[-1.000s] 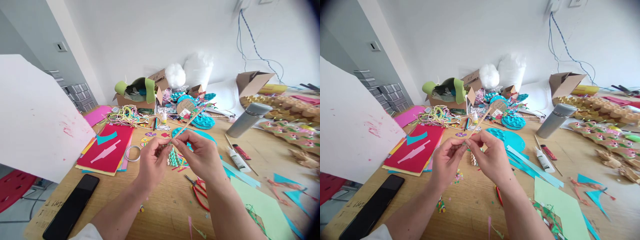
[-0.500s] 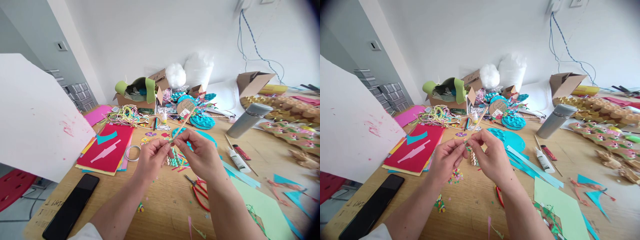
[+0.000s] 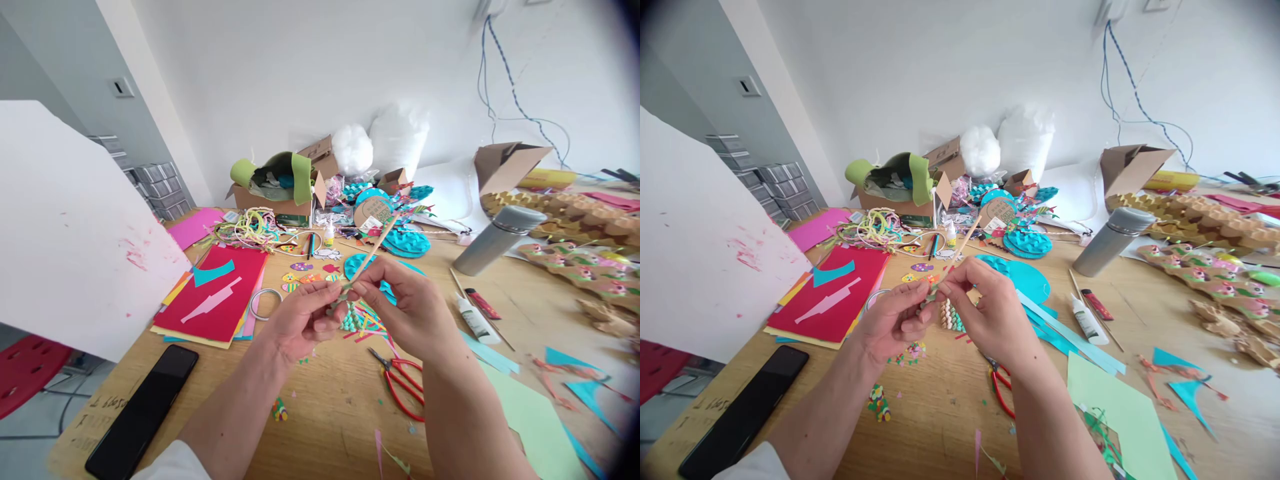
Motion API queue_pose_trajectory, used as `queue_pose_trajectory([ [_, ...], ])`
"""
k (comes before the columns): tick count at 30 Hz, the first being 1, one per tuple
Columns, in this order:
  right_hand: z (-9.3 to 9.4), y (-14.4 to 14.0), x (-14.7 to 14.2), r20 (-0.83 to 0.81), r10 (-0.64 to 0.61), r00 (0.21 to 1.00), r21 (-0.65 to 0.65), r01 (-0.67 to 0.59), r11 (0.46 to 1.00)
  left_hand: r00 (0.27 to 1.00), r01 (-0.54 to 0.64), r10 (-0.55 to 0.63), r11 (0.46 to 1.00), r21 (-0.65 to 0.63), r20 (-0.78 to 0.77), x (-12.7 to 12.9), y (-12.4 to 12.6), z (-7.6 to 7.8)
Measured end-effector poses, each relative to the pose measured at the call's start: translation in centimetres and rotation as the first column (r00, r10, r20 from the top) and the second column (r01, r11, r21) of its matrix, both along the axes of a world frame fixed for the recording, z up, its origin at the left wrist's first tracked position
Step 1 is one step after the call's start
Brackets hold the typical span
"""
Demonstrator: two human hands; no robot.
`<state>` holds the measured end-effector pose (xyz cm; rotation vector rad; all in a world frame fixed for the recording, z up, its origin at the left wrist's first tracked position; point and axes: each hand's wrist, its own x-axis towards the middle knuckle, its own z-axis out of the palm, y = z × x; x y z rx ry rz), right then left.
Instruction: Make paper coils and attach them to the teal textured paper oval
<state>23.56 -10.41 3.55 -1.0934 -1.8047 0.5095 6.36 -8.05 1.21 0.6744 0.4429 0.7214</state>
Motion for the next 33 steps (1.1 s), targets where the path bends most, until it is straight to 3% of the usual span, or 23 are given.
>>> queue_pose_trajectory([
  [9,-0.2,0.2,0.2,-0.042,0.093,0.995,-0.007,-0.094,0.996,0.998,0.047,-0.046,0.999,0.017,-0.045,0.1,-0.2,0.0],
  [15,-0.6,0.8,0.4,-0.094,0.054,0.994,-0.077,-0.061,0.995,0.960,-0.183,0.224,0.956,0.227,-0.168,1.0,-1.0,0.0],
  [18,-0.9,1.1,0.4,-0.149,0.085,0.985,-0.133,-0.105,0.986,0.934,-0.260,0.312,0.928,0.267,-0.173,1.3,-1.0,-0.1],
  [28,-1.8,2.2,-0.1,-0.239,0.092,0.967,-0.194,-0.140,0.971,0.903,-0.341,0.386,0.911,0.233,-0.188,1.6,-0.8,-0.5],
  [33,-1.7,2.3,-0.1,-0.381,0.194,0.904,-0.218,-0.291,0.931,0.918,-0.335,0.361,0.927,0.169,-0.162,1.7,-0.8,-0.6],
])
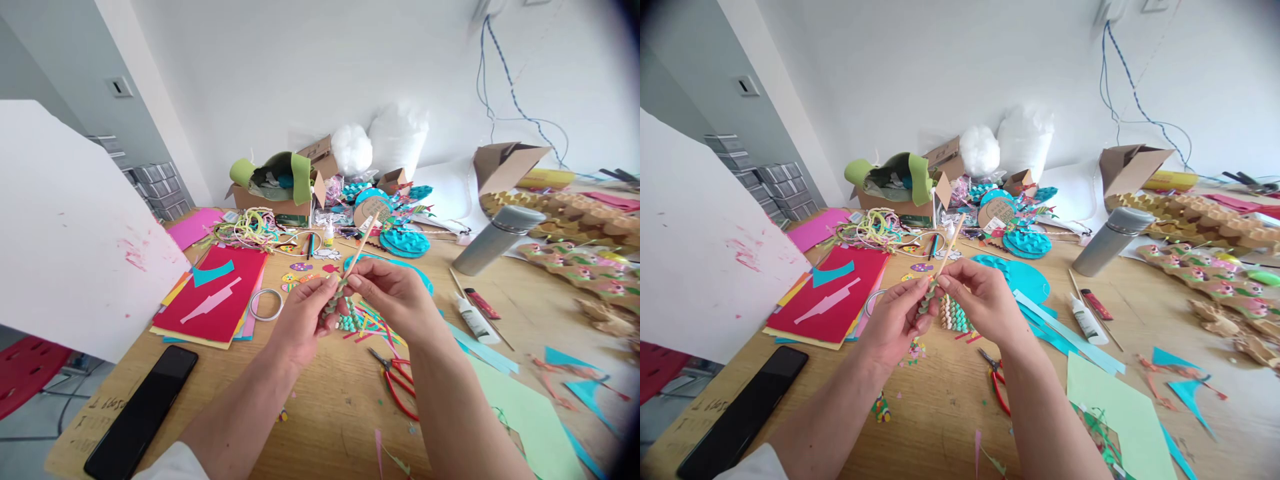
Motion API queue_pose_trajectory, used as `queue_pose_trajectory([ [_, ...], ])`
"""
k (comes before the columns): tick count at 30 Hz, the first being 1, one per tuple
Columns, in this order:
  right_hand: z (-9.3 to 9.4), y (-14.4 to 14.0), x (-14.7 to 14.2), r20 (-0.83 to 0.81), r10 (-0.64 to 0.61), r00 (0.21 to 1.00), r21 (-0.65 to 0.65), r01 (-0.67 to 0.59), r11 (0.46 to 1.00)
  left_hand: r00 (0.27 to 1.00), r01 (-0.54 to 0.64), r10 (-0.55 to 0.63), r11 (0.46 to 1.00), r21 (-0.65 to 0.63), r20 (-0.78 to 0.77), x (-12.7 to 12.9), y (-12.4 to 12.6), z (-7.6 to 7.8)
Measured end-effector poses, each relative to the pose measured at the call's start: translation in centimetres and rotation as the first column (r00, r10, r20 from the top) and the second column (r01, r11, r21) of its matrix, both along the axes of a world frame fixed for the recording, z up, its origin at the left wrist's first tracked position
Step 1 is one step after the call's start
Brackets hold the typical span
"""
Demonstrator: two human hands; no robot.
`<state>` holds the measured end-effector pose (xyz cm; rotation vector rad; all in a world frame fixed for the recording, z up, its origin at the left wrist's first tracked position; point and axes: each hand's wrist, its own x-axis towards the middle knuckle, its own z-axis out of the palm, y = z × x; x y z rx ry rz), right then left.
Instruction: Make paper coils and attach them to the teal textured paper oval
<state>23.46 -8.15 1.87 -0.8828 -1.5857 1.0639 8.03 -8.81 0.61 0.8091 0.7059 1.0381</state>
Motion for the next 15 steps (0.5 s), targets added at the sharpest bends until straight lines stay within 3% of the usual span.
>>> queue_pose_trajectory([
  [8,0.07,0.13,-0.24,-0.092,0.059,0.994,-0.047,-0.063,0.997,0.995,0.082,-0.078,0.994,-0.072,0.057,-0.19,0.15,0.13],
  [15,-0.02,0.05,-0.69,-0.029,0.018,0.999,-0.042,-0.019,0.999,1.000,-0.001,0.001,0.999,-0.042,0.006,0.24,-0.01,-0.20],
])
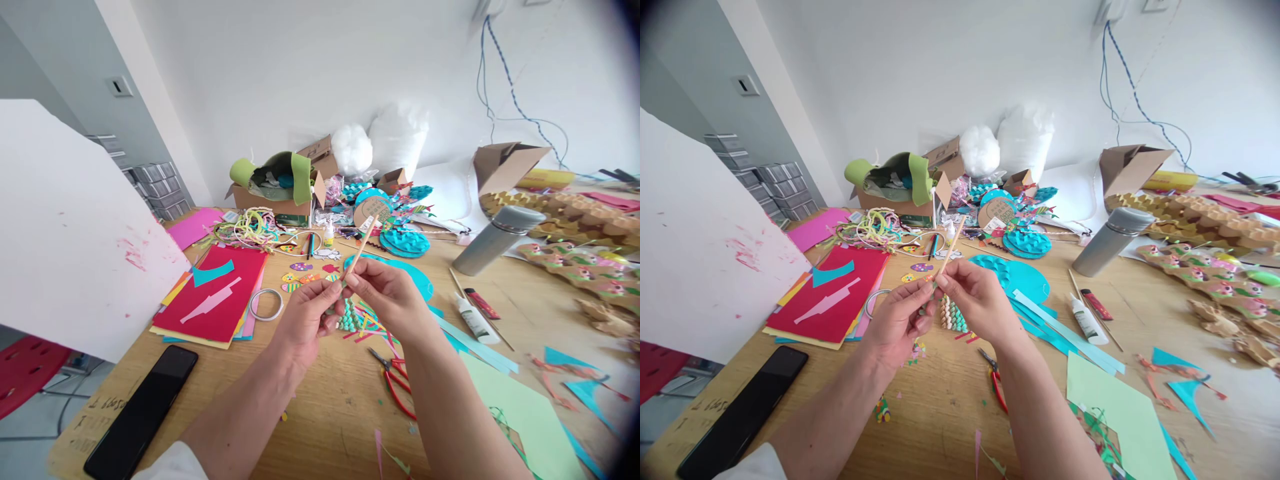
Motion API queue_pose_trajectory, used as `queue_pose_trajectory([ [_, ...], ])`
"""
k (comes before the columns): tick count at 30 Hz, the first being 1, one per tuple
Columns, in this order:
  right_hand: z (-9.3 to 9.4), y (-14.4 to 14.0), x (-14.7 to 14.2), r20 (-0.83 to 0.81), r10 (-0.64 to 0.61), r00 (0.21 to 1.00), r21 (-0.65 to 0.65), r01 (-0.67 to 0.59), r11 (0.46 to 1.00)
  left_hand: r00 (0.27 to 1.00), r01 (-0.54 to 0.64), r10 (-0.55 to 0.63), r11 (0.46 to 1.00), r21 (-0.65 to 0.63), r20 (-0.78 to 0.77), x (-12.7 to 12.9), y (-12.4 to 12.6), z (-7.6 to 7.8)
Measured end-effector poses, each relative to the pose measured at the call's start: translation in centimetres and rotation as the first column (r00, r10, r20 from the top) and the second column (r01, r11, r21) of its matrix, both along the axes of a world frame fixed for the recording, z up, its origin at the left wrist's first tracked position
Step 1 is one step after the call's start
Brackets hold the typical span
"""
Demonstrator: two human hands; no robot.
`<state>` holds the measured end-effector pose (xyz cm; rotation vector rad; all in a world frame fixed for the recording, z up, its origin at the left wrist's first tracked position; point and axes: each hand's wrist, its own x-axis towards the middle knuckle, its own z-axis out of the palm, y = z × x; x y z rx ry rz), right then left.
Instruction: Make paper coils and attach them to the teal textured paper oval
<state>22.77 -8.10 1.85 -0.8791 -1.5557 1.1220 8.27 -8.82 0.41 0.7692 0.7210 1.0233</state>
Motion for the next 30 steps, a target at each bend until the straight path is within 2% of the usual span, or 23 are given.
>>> queue_pose_trajectory([
  [4,-0.3,-0.4,-0.5,0.169,-0.153,0.974,0.096,0.138,0.986,0.994,-0.100,0.102,0.993,0.056,-0.034,0.5,-0.4,0.1],
  [7,-0.5,-0.5,-0.8,0.236,-0.247,0.940,0.154,0.215,0.964,0.990,-0.129,0.133,0.988,0.087,-0.040,0.7,-0.7,0.1],
  [9,-0.6,-0.4,-0.9,0.217,-0.243,0.945,0.148,0.215,0.965,0.990,-0.134,0.137,0.989,0.069,-0.032,0.8,-0.7,0.1],
  [14,0.0,-0.1,-0.5,0.103,-0.111,0.988,0.061,0.105,0.993,0.988,-0.151,0.152,0.988,0.041,-0.024,0.8,-0.6,0.1],
  [18,-0.1,0.0,-0.4,0.110,-0.131,0.985,0.086,0.122,0.989,0.989,-0.142,0.144,0.989,0.045,-0.040,0.8,-0.5,0.0],
  [21,-0.4,0.0,-0.5,0.158,-0.199,0.967,0.113,0.182,0.977,0.991,-0.121,0.124,0.991,0.058,-0.049,0.8,-0.5,0.0],
  [25,-0.5,-0.5,-1.1,0.272,-0.321,0.907,0.226,0.264,0.938,0.986,-0.136,0.147,0.983,0.120,-0.085,0.9,-0.6,-0.2],
  [28,-0.3,-0.8,-1.9,0.354,-0.497,0.793,0.401,0.351,0.846,0.960,-0.204,0.241,0.951,0.233,-0.141,1.0,-0.7,-0.4],
  [30,-0.2,-0.8,-2.2,0.354,-0.551,0.756,0.447,0.381,0.809,0.942,-0.238,0.293,0.928,0.287,-0.164,1.0,-0.6,-0.5],
])
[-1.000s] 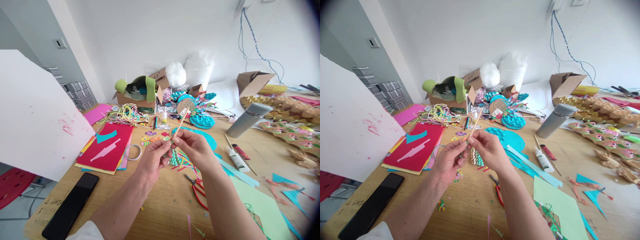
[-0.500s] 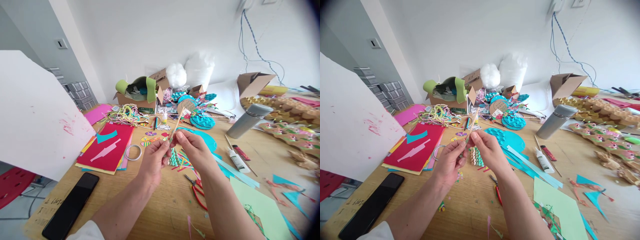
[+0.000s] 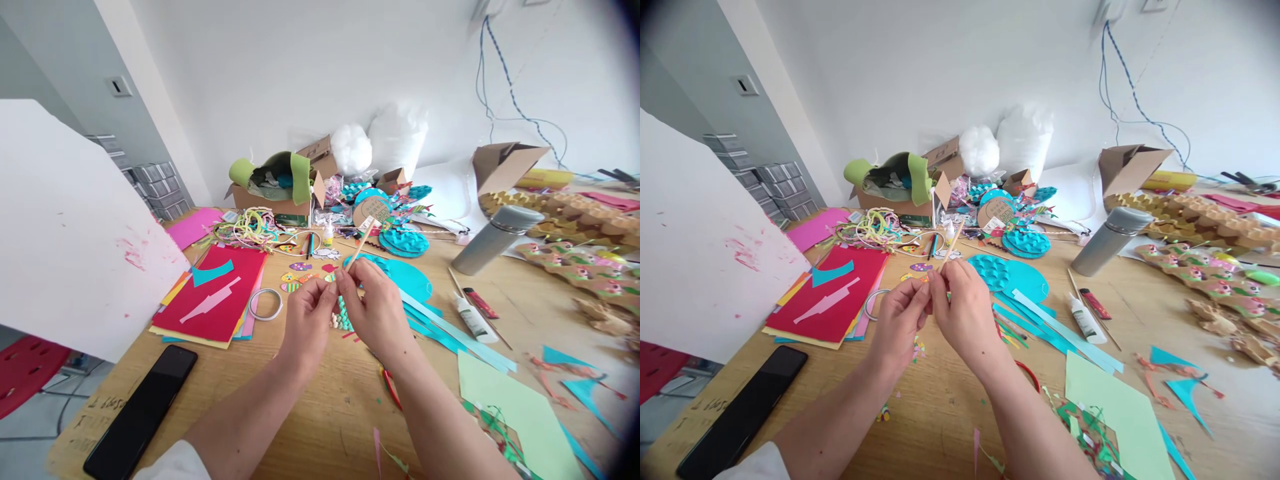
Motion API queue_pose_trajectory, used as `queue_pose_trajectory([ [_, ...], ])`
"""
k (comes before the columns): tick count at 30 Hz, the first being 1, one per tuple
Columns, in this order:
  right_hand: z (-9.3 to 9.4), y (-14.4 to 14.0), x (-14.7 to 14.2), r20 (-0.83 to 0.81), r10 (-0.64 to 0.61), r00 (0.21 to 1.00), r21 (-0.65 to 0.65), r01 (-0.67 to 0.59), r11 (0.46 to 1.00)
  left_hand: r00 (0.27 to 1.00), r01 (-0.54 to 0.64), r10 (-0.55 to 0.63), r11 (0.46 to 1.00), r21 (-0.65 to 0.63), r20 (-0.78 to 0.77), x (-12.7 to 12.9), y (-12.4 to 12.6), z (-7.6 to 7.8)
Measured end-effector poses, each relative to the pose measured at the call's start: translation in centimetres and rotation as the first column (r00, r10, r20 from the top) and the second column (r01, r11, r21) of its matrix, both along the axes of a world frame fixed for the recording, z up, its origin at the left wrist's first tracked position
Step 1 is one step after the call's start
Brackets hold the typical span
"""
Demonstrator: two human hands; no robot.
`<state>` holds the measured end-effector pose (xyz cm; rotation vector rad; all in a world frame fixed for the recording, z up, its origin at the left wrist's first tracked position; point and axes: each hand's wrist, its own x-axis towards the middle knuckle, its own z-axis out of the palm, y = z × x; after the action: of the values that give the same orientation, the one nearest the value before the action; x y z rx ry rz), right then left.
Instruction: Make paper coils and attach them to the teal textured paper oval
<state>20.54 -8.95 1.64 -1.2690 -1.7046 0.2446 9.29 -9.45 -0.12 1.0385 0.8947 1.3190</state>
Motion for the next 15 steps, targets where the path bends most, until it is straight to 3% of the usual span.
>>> queue_pose_trajectory([
  [6,0.1,0.4,1.0,-0.256,0.197,0.947,-0.167,-0.244,0.955,0.999,0.035,-0.033,0.997,-0.076,0.027,-0.1,0.2,0.1],
  [15,-0.2,0.3,0.2,-0.096,0.052,0.994,-0.057,-0.058,0.997,0.999,-0.009,0.010,1.000,0.006,-0.041,0.0,0.3,-0.5],
])
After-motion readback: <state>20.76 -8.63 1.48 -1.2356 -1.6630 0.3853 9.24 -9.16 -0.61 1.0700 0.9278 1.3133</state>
